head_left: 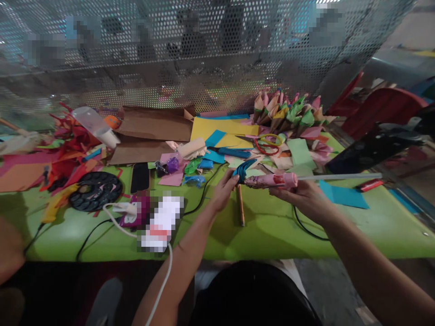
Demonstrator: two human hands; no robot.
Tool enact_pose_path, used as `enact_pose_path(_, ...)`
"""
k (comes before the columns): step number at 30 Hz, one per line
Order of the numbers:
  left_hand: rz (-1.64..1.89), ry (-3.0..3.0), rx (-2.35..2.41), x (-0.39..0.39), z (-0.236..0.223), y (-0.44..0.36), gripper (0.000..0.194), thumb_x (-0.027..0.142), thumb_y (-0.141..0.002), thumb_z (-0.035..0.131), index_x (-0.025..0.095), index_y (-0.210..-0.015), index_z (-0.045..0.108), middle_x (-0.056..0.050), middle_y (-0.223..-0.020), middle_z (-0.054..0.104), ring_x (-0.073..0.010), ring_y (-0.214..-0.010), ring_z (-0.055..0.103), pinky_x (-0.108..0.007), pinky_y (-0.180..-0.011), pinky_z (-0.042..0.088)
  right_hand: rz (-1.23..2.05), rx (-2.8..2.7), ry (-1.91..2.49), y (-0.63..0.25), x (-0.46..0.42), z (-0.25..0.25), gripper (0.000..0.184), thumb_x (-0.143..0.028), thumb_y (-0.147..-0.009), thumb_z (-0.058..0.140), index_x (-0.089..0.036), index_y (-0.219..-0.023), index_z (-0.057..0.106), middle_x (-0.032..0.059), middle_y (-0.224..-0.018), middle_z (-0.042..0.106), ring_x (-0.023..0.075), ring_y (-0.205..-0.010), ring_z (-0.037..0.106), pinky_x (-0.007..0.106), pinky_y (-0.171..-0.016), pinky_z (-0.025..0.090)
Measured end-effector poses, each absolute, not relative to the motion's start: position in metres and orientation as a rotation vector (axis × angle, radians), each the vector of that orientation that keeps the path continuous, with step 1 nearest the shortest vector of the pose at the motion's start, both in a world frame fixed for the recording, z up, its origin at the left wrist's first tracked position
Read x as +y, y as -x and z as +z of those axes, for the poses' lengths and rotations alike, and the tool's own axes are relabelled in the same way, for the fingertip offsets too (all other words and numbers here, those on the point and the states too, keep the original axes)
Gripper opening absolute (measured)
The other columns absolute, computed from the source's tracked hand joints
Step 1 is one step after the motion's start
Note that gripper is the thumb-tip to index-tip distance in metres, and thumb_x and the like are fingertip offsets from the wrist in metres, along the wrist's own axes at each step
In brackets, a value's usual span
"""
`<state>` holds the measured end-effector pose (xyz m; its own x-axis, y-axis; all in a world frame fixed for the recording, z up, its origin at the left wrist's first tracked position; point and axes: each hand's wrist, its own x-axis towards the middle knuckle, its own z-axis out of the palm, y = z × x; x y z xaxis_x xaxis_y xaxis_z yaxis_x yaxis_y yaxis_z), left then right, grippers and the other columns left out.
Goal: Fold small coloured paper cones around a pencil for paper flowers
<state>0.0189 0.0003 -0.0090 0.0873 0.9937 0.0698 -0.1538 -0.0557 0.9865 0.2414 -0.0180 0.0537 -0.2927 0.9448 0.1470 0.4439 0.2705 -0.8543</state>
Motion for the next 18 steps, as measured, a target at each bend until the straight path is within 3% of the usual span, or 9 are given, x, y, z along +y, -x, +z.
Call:
enact_pose_path(13,1.277,-1.165,0.977,0.001,-0.006,-0.020,0.024,0.046,-0.086,0.064,0.023,-0.085,0.060,0.002,-0.074,0.053,-0.0141,-0.067,0.049,-0.026,-0.063,0.039,0.925,-1.866,1.293,-0.248,-0.016,0.048,0.039,-0.059,-0.081,0.071,-0.020,-0.084,0.078,0.0044,-0.079,0.074,0.0236,-0.072,0.065,0.036,-0.067,0.053)
enact_pose_path(18,1.250,-1.091,1.044,0.002,-0.005,-0.019,0.029,0.050,-0.083,0.064,0.022,-0.087,0.058,0.002,-0.072,0.054,-0.0141,-0.066,0.048,-0.027,-0.063,0.039,0.968,-1.747,1.383,-0.256,-0.014,0.041,0.051,-0.071,-0.073,0.073,-0.020,-0.075,0.076,0.0050,-0.070,0.070,0.0220,-0.065,0.061,0.033,-0.059,0.049)
